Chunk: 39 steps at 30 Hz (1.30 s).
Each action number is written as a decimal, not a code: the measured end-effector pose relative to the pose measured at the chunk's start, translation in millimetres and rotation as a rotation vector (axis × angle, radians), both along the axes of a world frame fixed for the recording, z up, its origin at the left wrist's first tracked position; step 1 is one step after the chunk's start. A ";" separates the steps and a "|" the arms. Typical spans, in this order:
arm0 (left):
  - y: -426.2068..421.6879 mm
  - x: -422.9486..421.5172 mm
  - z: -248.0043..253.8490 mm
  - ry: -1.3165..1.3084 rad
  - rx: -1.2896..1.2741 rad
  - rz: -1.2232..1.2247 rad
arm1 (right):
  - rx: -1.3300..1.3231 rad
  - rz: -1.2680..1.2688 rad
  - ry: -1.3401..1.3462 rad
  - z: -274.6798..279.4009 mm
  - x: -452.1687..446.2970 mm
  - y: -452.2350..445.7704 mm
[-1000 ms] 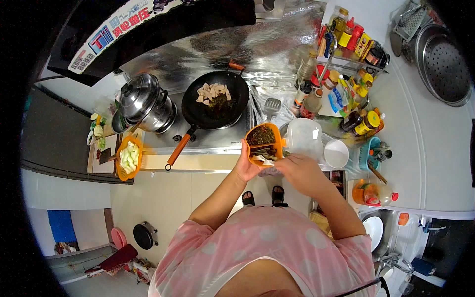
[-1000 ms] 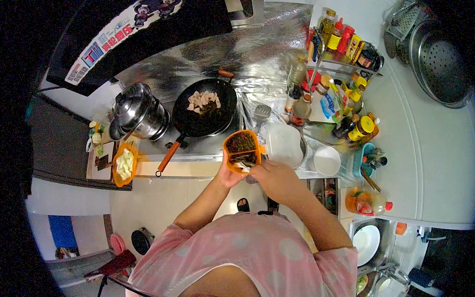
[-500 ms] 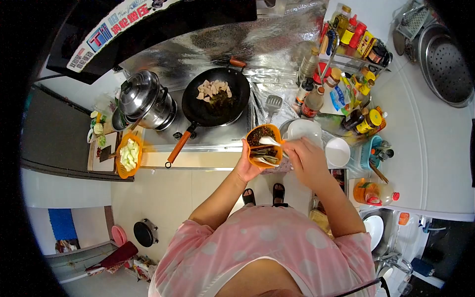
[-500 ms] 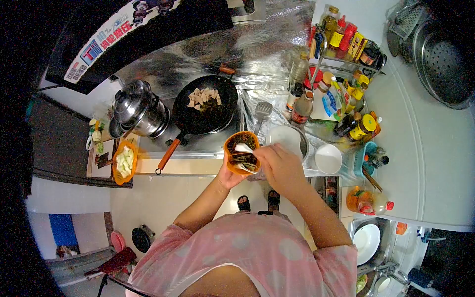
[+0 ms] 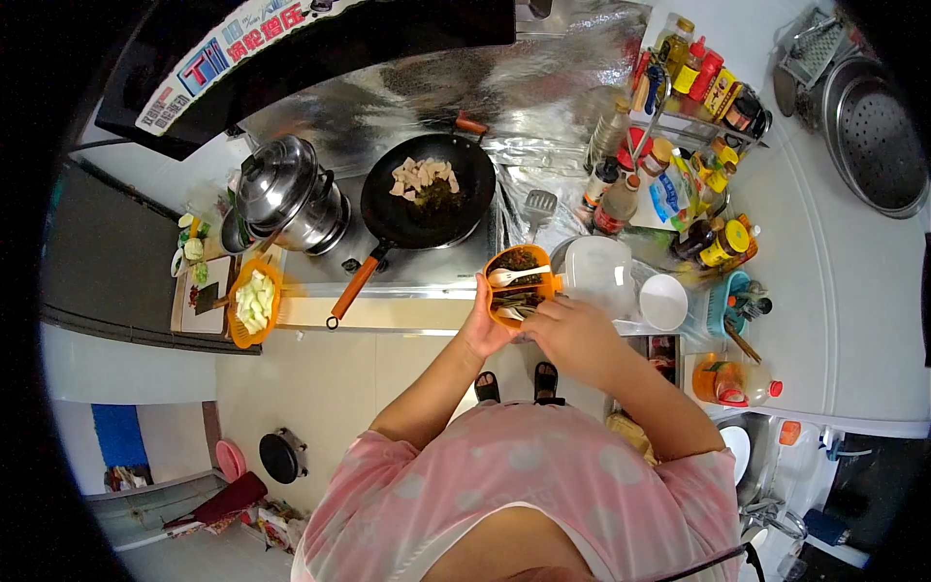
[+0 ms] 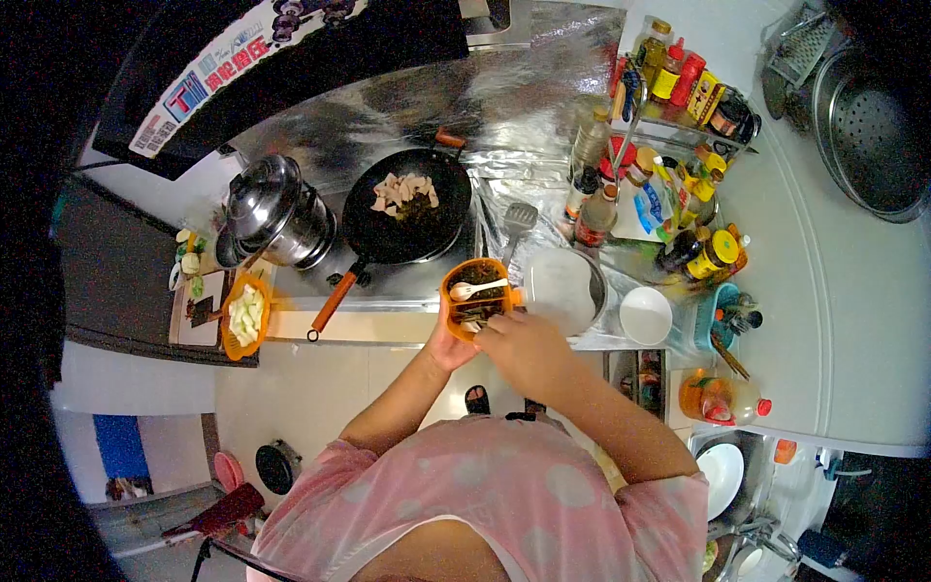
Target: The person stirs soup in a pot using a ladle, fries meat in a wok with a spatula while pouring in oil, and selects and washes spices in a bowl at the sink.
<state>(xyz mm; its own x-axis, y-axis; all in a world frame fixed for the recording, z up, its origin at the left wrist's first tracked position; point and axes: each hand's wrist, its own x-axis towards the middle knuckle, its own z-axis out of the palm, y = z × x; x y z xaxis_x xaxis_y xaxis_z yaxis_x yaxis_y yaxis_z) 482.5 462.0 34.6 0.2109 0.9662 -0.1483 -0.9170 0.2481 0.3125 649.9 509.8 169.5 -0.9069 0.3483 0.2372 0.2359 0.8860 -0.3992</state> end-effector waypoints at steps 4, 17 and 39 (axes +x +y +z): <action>-0.9 -6.6 -8.5 -0.023 0.019 -0.016 | 0.102 -0.014 -0.095 -5.8 -0.1 -2.0; 0.6 -6.0 -5.6 0.039 0.051 -0.009 | -0.151 -0.221 0.158 0.4 -4.9 1.5; 8.6 -1.2 -2.9 0.040 0.001 0.016 | -0.164 -0.214 0.065 -17.8 -2.3 2.5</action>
